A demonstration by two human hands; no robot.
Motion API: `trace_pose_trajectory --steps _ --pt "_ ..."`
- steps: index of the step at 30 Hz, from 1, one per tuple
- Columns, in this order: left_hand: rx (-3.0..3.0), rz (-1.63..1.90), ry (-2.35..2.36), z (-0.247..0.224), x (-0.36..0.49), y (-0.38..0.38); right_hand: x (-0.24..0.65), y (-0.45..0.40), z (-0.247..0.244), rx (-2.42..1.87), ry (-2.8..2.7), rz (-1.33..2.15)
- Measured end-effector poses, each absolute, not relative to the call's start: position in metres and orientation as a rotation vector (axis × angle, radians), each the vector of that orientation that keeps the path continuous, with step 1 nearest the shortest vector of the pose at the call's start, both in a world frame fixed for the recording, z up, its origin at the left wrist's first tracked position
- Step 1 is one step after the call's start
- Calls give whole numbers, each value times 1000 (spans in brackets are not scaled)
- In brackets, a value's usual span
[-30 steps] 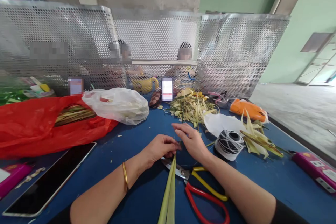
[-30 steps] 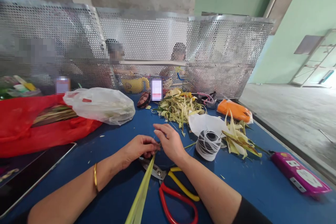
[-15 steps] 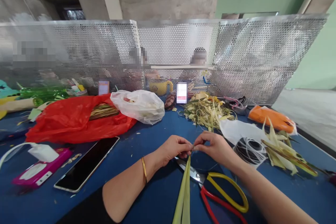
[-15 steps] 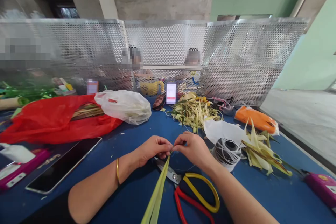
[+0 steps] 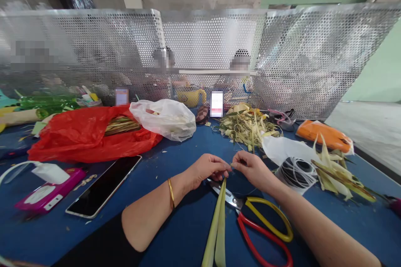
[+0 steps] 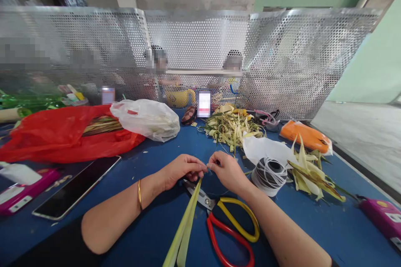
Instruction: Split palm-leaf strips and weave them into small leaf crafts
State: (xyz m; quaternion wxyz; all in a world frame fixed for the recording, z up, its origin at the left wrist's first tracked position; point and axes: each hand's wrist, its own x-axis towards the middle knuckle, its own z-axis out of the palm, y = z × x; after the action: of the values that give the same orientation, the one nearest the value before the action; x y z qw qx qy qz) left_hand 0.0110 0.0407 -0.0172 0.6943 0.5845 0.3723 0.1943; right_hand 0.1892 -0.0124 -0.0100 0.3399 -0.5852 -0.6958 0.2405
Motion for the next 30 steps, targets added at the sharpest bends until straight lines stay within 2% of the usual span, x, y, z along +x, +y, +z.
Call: trace_pose_trajectory --steps 9,23,26,30 --pt "1296 429 797 -19 8 44 184 -13 -13 -1523 -1782 572" --pt "1226 481 918 -20 9 47 178 -23 1 -1389 -2104 467" --pt "1239 472 914 -19 7 48 180 -21 -3 -1411 -1977 575" --pt "1302 465 901 -17 6 47 182 -14 -12 -1493 -1437 773"
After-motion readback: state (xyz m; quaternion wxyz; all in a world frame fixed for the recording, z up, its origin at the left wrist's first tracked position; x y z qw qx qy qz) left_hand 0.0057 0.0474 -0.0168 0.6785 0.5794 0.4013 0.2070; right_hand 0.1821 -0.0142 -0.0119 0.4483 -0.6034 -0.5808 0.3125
